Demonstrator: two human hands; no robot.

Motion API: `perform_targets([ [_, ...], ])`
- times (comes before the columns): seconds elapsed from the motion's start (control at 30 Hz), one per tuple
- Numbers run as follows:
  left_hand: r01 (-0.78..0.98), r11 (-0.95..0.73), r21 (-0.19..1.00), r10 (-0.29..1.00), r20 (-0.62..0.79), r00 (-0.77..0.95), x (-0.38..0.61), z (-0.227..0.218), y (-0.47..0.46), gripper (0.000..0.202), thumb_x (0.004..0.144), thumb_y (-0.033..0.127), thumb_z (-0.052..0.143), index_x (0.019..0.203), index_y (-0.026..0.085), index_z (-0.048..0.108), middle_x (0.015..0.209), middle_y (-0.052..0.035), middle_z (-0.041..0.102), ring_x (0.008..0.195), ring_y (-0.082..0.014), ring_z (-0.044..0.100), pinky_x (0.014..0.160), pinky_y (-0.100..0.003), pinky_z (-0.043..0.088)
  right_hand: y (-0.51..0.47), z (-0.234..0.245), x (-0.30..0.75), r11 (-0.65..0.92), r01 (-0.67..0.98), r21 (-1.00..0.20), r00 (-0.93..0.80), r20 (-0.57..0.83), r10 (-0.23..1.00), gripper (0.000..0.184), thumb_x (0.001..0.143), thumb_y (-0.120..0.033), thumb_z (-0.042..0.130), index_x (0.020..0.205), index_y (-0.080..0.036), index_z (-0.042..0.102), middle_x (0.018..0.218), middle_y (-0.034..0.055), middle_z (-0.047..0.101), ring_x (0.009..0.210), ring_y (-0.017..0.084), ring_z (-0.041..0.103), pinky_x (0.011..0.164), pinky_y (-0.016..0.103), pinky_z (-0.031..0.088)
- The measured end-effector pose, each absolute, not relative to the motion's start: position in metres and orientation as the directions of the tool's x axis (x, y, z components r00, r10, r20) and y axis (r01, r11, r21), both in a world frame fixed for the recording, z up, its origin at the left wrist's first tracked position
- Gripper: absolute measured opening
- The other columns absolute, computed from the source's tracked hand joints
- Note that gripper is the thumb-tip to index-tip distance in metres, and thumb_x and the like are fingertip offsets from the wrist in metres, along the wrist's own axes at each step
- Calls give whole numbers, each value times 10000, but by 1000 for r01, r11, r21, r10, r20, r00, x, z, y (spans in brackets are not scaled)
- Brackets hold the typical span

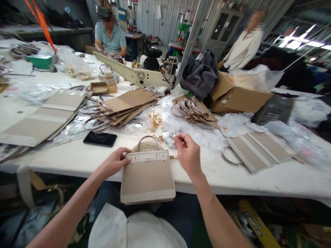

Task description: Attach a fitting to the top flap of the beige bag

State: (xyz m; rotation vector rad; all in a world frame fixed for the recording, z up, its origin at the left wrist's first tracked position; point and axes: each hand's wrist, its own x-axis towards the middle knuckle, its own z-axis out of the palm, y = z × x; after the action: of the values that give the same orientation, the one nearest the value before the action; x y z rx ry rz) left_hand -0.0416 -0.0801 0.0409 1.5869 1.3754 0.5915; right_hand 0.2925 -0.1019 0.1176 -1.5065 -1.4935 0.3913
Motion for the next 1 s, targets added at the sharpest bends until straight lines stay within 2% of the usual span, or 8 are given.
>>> perform_targets([
  [0.1,526,74,848,918,-264,296,-44,48,-76,441,828,418,678,1202,184,663,1066,-64,720,863,-222,671,821,-379,538,-151,101,239,252,493,-833,-112,227,967,172,1129,-395,597,1098,-255,692,1067,55,794,955,236,758,851,339,583],
  [0.17,574,84,815,899,-310,309,-47,54,-71,436,818,448,701,1159,182,647,1033,-64,726,835,-222,678,758,-359,534,-169,81,215,265,479,-837,-183,200,963,139,1143,-350,552,1118,-263,657,1105,59,789,993,243,754,859,340,565],
  [0.33,641,132,756,766,-488,418,-54,70,-56,424,815,519,740,1048,192,603,732,15,674,615,-190,623,542,-312,440,-172,42,200,225,492,-841,-106,199,974,112,1143,-303,521,1082,-264,607,1060,50,760,960,245,726,836,349,525],
  [0.43,602,183,777,693,-537,481,-56,74,-52,493,805,559,782,1063,206,555,651,55,637,534,-164,562,475,-293,376,-171,38,202,233,480,-846,-90,216,972,121,1149,-308,506,1086,-263,599,1086,60,755,970,246,720,841,358,520],
  [0.5,571,206,795,692,-531,489,-57,73,-50,554,792,564,815,1107,218,518,636,78,626,510,-154,541,454,-282,359,-172,39,202,241,478,-845,-94,223,970,122,1151,-311,500,1096,-266,599,1097,62,756,965,245,719,839,361,523],
  [0.73,476,223,851,705,-478,524,-59,68,-57,600,799,538,853,1163,216,502,662,91,613,526,-133,530,468,-258,351,-175,37,199,245,478,-843,-94,228,969,126,1153,-311,499,1091,-264,597,1112,67,744,1013,247,707,884,363,520],
  [0.9,473,154,868,740,-418,527,-59,80,-65,485,821,495,817,1152,187,642,765,47,636,595,-137,556,519,-278,424,-176,36,199,236,474,-848,-62,236,970,122,1153,-320,509,1099,-264,602,1106,64,746,985,241,710,868,357,529],
  [1.0,529,56,847,749,-386,539,-58,83,-64,370,846,493,771,1040,179,736,774,22,645,663,-162,570,582,-298,433,-176,36,198,242,480,-844,-62,242,968,122,1150,-317,512,1094,-264,607,1090,64,750,969,245,715,853,362,535],
])
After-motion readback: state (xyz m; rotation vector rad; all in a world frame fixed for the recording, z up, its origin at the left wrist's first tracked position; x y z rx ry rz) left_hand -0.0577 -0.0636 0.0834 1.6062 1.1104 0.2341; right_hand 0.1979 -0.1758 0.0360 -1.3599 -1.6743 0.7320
